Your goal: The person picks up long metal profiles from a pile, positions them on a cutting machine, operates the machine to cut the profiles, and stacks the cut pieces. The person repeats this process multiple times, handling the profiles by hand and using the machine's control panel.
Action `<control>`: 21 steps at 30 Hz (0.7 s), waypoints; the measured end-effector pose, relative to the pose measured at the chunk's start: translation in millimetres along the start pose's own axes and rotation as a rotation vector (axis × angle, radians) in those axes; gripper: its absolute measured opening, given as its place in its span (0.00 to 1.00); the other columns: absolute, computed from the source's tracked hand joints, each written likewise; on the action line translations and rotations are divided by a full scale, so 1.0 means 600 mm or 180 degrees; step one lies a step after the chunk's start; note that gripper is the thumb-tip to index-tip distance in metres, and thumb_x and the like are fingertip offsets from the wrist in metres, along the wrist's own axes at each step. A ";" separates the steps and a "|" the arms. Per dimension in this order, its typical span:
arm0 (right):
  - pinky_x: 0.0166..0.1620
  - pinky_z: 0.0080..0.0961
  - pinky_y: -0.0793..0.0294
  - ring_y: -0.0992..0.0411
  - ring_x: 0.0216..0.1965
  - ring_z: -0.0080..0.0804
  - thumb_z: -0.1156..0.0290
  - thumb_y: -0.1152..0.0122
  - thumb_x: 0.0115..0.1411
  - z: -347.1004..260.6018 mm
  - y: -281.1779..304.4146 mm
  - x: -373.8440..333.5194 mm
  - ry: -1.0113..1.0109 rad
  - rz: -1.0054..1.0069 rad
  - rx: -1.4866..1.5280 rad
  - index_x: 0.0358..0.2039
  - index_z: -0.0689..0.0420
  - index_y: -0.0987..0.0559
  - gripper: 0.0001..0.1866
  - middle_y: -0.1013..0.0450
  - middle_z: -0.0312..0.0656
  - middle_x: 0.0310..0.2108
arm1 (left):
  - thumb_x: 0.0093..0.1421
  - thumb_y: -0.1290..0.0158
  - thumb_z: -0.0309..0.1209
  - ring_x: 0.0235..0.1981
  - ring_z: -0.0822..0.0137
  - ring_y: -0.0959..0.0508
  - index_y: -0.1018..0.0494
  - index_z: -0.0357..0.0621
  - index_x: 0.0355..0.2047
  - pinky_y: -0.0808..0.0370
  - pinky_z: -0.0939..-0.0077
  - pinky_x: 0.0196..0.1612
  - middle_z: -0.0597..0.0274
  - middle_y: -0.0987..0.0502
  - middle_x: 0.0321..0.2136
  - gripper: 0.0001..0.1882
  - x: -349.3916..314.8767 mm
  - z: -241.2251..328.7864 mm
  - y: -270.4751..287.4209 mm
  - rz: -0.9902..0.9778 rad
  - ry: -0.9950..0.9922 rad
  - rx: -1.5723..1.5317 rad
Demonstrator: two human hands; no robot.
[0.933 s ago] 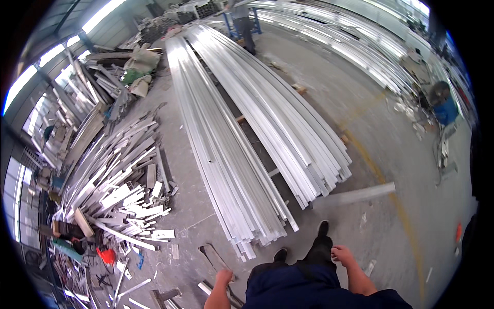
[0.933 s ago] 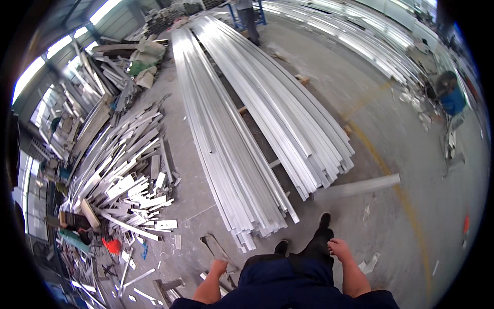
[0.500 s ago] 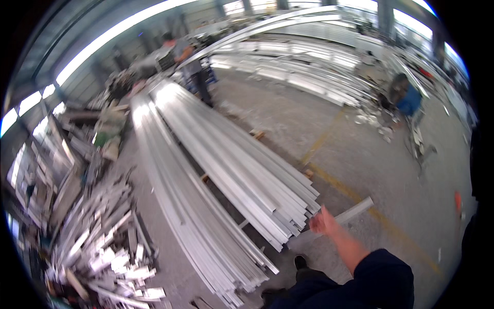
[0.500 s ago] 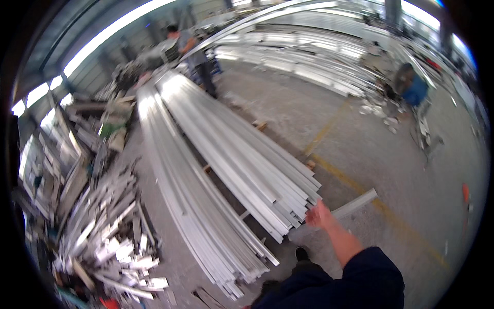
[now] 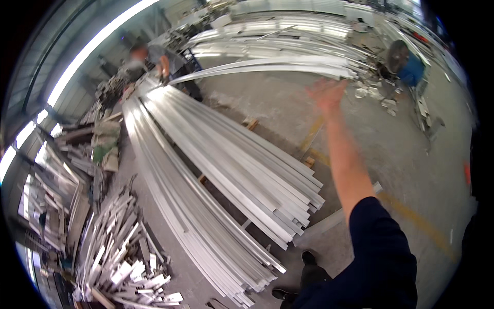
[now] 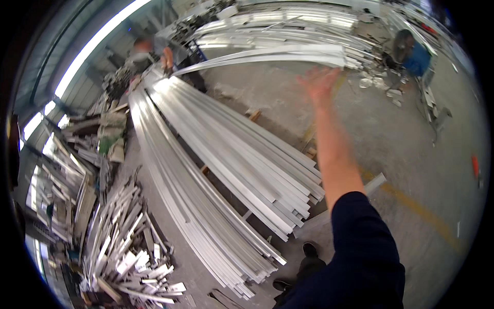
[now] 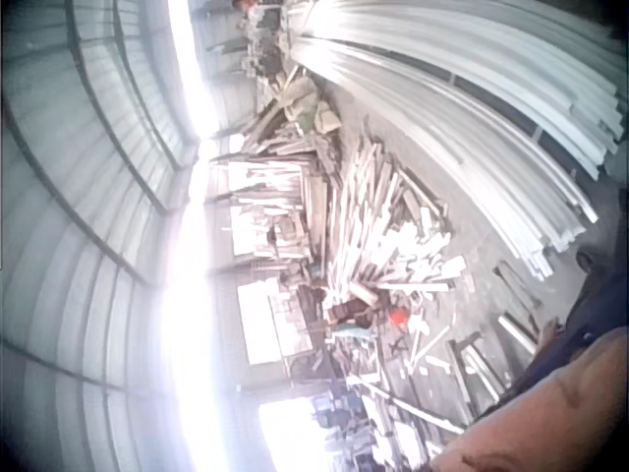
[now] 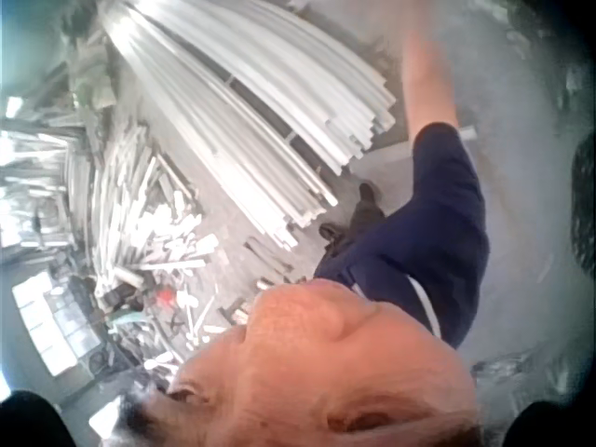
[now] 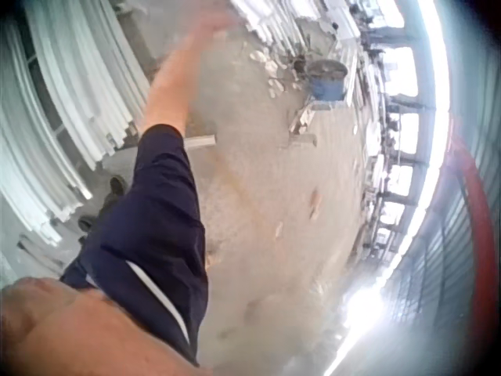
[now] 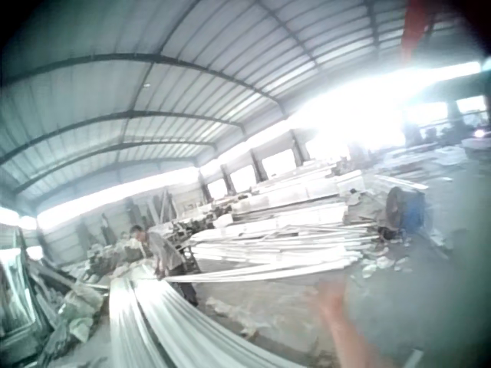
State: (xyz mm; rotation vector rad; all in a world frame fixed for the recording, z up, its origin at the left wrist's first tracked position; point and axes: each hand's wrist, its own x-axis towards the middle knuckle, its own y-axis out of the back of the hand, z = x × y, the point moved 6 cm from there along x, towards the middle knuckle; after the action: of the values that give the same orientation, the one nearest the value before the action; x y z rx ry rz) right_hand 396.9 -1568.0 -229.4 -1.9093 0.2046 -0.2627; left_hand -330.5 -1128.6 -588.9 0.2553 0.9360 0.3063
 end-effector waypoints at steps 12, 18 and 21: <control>0.45 0.45 0.23 0.23 0.43 0.50 0.49 0.30 0.49 0.018 0.206 0.031 0.1238 -0.0195 -0.8224 0.55 0.51 0.28 0.36 0.36 0.49 0.58 | 0.65 0.49 0.43 0.31 0.68 0.20 0.29 0.42 0.49 0.24 0.69 0.29 0.60 0.20 0.32 0.20 -0.288 -0.231 -0.062 0.0639 0.1661 -0.1223; 0.40 0.45 0.23 0.30 0.52 0.44 0.56 0.26 0.46 0.100 0.102 -0.044 0.1572 -0.2180 -0.8961 0.66 0.47 0.41 0.49 0.35 0.52 0.54 | 0.65 0.50 0.45 0.29 0.66 0.21 0.27 0.43 0.49 0.25 0.71 0.29 0.59 0.20 0.32 0.20 -0.285 -0.231 -0.102 0.0334 0.1628 -0.1155; 0.40 0.47 0.24 0.34 0.54 0.44 0.60 0.26 0.45 0.132 0.135 -0.015 -0.0301 -0.2301 -0.9585 0.71 0.45 0.52 0.57 0.36 0.54 0.54 | 0.63 0.48 0.46 0.29 0.64 0.21 0.26 0.43 0.50 0.24 0.71 0.30 0.58 0.20 0.32 0.23 -0.237 -0.196 -0.114 0.0150 0.0723 -0.0324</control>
State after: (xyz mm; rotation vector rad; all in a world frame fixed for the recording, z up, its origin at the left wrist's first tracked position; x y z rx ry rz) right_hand 409.3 -1522.2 -332.6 -4.9277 -0.8018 -0.2097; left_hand -495.4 -1234.4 -573.1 0.1508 1.1359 0.4315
